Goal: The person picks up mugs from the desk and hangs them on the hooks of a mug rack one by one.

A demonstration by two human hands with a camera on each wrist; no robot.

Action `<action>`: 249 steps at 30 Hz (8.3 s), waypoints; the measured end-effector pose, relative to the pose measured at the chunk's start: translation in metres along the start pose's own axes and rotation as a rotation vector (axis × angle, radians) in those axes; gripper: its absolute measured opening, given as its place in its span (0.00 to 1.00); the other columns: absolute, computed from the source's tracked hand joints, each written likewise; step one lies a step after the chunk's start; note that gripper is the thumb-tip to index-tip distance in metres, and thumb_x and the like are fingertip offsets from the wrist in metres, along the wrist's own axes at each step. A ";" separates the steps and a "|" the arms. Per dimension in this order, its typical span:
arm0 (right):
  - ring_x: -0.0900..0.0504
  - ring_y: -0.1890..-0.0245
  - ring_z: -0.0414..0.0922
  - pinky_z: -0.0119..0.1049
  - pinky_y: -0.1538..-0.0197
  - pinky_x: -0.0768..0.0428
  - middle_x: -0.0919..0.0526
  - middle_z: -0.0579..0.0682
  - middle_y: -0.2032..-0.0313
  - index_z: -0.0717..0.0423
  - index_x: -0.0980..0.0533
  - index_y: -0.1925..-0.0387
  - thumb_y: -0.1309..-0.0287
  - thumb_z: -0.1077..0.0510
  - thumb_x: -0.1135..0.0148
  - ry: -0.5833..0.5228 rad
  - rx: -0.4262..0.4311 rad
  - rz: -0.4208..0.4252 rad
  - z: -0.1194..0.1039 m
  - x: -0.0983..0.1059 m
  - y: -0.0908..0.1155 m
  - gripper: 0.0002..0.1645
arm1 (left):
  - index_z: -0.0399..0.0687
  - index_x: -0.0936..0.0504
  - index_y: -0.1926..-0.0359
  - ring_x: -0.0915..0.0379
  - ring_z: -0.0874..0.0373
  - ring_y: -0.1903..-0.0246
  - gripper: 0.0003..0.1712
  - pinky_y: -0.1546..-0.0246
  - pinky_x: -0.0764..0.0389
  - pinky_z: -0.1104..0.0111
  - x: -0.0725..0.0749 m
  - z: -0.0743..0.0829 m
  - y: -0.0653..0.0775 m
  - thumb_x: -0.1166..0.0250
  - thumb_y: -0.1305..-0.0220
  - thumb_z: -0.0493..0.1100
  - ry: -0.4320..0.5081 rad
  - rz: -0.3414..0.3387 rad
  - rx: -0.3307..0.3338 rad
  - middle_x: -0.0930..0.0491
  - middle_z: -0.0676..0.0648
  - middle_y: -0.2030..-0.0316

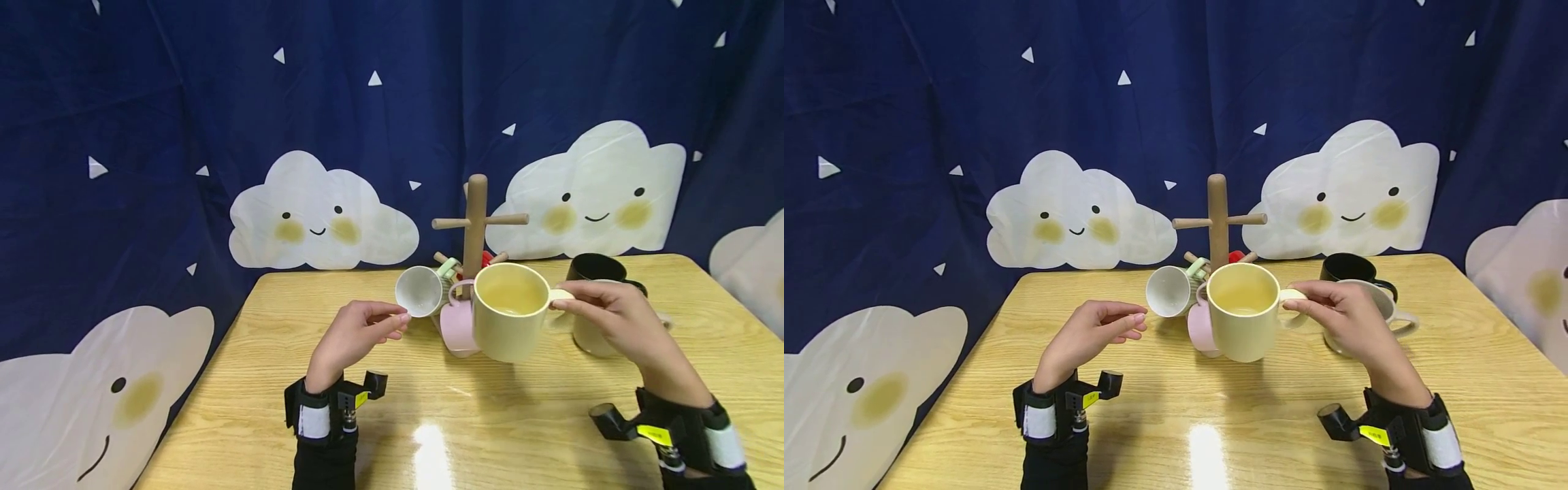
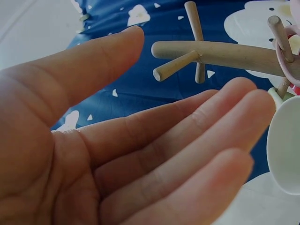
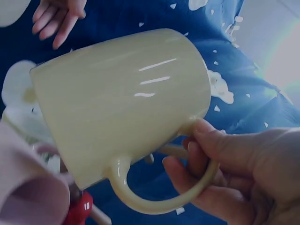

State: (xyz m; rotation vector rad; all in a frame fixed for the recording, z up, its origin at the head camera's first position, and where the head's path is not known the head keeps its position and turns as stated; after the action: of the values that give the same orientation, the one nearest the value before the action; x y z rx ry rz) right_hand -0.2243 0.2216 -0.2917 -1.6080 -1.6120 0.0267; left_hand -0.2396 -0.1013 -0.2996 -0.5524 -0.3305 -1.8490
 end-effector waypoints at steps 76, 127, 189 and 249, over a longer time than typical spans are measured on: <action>0.31 0.79 0.36 0.29 0.77 0.33 0.19 0.42 0.76 0.66 0.21 0.60 0.39 0.55 0.44 -0.200 -0.313 -0.315 -0.026 -0.050 -0.010 0.16 | 0.59 0.28 0.49 0.22 0.57 0.63 0.31 0.64 0.20 0.62 -0.068 0.025 -0.024 0.27 0.56 0.42 0.366 -0.069 -0.147 0.21 0.49 0.59; 0.20 0.63 0.27 0.24 0.61 0.22 0.18 0.33 0.67 0.66 0.25 0.52 0.33 0.51 0.53 -0.076 -0.294 -0.210 0.004 -0.001 -0.010 0.22 | 0.45 0.41 0.40 0.25 0.60 0.60 0.31 0.62 0.22 0.69 -0.024 -0.003 -0.026 0.47 0.40 0.54 1.102 0.177 -0.057 0.28 0.49 0.56; 0.18 0.68 0.36 0.36 0.59 0.20 0.15 0.48 0.69 0.63 0.22 0.56 0.39 0.50 0.44 0.100 -0.308 -0.346 0.007 -0.010 -0.009 0.21 | 0.55 0.44 0.35 0.25 0.52 0.55 0.35 0.44 0.39 0.38 -0.069 -0.004 -0.101 0.50 0.36 0.64 1.294 0.079 0.214 0.31 0.42 0.46; 0.21 0.68 0.40 0.33 0.65 0.26 0.16 0.47 0.69 0.61 0.22 0.56 0.41 0.47 0.42 0.280 -0.284 -0.395 0.020 -0.003 -0.006 0.22 | 0.46 0.29 0.43 0.21 0.47 0.56 0.28 0.57 0.21 0.57 0.028 -0.021 -0.013 0.41 0.39 0.55 -0.430 0.244 0.037 0.20 0.41 0.54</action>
State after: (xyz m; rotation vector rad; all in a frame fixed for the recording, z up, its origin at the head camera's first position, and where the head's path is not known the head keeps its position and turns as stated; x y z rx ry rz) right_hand -0.2404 0.2288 -0.3029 -1.3921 -1.7331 -0.6317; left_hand -0.2639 -0.1297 -0.3026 -0.9244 -0.5555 -1.4776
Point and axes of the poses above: each hand's wrist, its own y-axis away from the middle knuckle, its own x-axis out of the back of the hand, z = x × y, the point moved 4 cm from there along -y, towards the middle knuckle
